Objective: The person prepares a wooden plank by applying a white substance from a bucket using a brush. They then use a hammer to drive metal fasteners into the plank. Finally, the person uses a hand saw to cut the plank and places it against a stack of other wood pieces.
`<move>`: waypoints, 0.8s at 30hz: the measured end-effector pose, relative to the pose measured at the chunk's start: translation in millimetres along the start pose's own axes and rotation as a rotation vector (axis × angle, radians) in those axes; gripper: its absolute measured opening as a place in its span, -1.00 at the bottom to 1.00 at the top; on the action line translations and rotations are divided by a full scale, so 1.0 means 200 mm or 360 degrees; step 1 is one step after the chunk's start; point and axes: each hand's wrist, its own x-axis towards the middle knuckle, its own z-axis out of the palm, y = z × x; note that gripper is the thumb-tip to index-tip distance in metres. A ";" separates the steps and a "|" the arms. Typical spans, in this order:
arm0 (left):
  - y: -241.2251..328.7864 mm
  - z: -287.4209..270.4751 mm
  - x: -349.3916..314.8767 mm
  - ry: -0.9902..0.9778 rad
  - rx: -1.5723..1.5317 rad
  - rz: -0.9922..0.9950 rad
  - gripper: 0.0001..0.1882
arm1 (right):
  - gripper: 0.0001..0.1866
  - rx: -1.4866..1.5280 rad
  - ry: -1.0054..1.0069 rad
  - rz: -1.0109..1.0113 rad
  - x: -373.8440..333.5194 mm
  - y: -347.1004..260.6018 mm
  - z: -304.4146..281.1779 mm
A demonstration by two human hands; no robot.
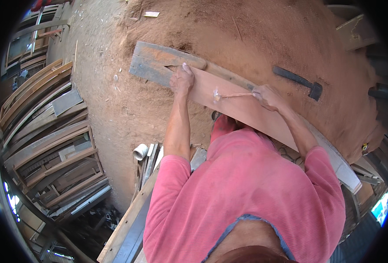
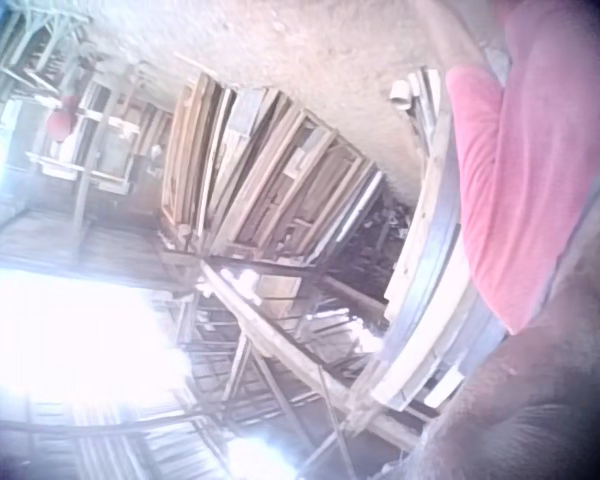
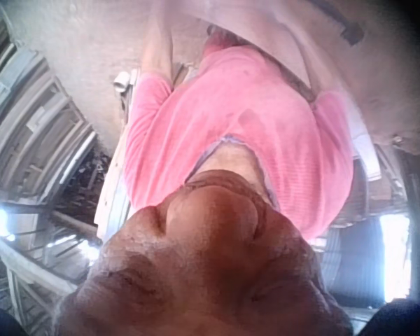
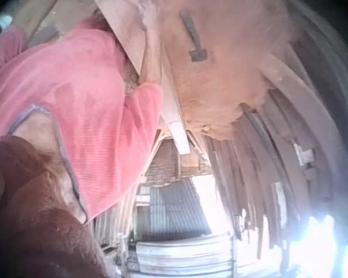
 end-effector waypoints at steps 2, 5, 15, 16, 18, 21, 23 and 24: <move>-0.01 0.01 0.00 0.0028 0.0019 0.0003 -0.37 | -0.76 0.0062 0.0029 -0.0021 -0.04 0.02 0.00; 0.01 0.00 0.00 0.0004 0.0061 0.0032 -0.37 | -0.75 0.0180 0.0175 0.0193 -0.08 -0.03 0.02; -0.04 0.01 0.02 -0.0031 0.0059 0.0225 -0.38 | -0.73 0.0167 0.0333 0.0463 -0.35 -0.18 0.43; -0.04 0.01 0.03 -0.0048 0.0087 0.0209 -0.38 | -0.74 0.0210 0.0387 0.0529 -0.37 -0.24 0.46; -0.05 0.03 0.04 -0.0075 0.0137 0.0189 -0.37 | -0.75 0.0290 0.0506 0.0661 -0.38 -0.39 0.52; -0.09 0.05 0.07 -0.0062 0.0120 0.0226 -0.36 | -0.78 0.0329 0.0725 0.0769 -0.32 -0.62 0.68; -0.07 0.04 0.05 -0.0060 0.0127 0.0197 -0.35 | -0.80 0.0369 0.0734 0.0877 -0.22 -0.72 0.83; -0.06 0.04 0.05 -0.0059 0.0132 0.0178 -0.34 | -0.80 0.0457 0.0766 0.0933 -0.17 -0.78 0.89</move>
